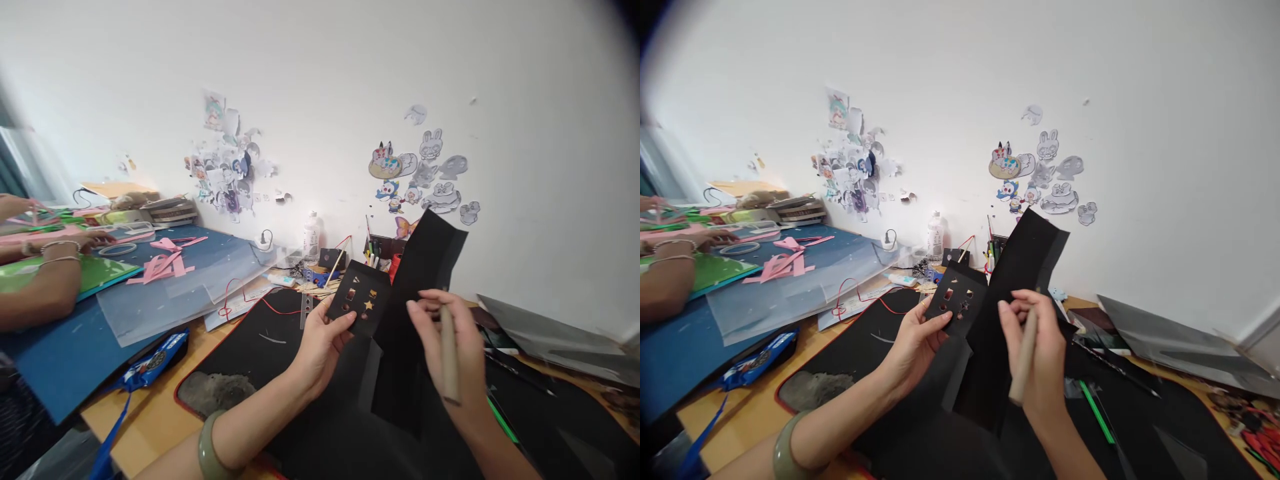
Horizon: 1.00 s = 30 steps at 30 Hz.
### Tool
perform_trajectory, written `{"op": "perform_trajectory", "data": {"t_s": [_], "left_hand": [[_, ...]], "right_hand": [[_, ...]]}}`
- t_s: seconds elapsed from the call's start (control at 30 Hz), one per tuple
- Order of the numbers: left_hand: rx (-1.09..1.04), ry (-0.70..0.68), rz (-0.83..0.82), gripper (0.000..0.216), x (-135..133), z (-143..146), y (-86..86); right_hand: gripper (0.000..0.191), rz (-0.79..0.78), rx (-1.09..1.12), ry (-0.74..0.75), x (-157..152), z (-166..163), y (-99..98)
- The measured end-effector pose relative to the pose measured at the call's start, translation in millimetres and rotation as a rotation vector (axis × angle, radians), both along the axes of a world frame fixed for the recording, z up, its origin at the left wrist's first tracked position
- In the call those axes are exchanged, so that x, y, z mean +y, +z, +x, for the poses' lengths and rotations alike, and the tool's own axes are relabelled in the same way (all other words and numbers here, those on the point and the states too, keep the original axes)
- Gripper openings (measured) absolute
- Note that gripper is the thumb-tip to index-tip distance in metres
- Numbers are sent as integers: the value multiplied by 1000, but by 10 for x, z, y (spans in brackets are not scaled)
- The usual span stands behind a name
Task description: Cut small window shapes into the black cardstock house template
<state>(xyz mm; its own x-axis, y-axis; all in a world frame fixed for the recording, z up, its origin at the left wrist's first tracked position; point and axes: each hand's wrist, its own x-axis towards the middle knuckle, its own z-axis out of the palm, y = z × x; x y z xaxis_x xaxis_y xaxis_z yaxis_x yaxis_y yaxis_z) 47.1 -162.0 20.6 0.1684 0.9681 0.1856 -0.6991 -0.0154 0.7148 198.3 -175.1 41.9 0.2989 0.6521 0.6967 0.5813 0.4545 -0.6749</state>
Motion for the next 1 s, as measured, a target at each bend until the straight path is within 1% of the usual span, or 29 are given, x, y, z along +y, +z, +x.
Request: {"op": "perform_trajectory", "data": {"t_s": [0.03, 0.1, 0.17, 0.23, 0.27, 0.3, 0.37, 0.4, 0.5, 0.57, 0.63, 0.73, 0.8, 0.83, 0.9, 1.0], "left_hand": [[-15, 4, 2, 38, 30, -21, -3], [-49, 19, 3, 37, 106, -71, -15], [-86, 40, 2, 34, 197, -128, -30], [-119, 61, 2, 31, 285, -184, -45], [-132, 70, 2, 30, 324, -209, -52], [-141, 77, 1, 30, 358, -231, -60], [-149, 84, -4, 28, 408, -265, -79], [-146, 85, -7, 26, 425, -277, -91], [-110, 79, 0, 24, 455, -301, -130], [-64, 73, 28, 25, 470, -315, -154], [-7, 84, 75, 23, 493, -331, -177], [90, 134, 173, 16, 543, -358, -214], [163, 155, 253, 15, 576, -375, -242], [197, 158, 292, 16, 589, -381, -255], [253, 154, 360, 18, 607, -391, -279], [306, 145, 427, 20, 614, -401, -298]], "right_hand": [[22, 49, 23, -52, 28, 69, 8], [30, 157, 87, -118, 107, 245, 1], [39, 136, 189, -72, 204, 443, -40], [39, 41, 373, 38, 299, 606, -112], [37, -48, 476, 115, 338, 659, -155], [34, -166, 557, 222, 370, 685, -198], [37, -339, 692, 398, 404, 657, -276], [40, -394, 733, 457, 404, 608, -303], [40, -444, 722, 566, 351, 400, -324], [40, -453, 698, 536, 311, 292, -301], [37, -420, 689, 488, 303, 260, -284], [30, -317, 679, 443, 362, 347, -314], [26, -284, 664, 459, 419, 441, -357], [23, -301, 652, 500, 443, 483, -377], [19, -323, 642, 533, 472, 539, -405], [18, -272, 633, 510, 473, 553, -412]]}}
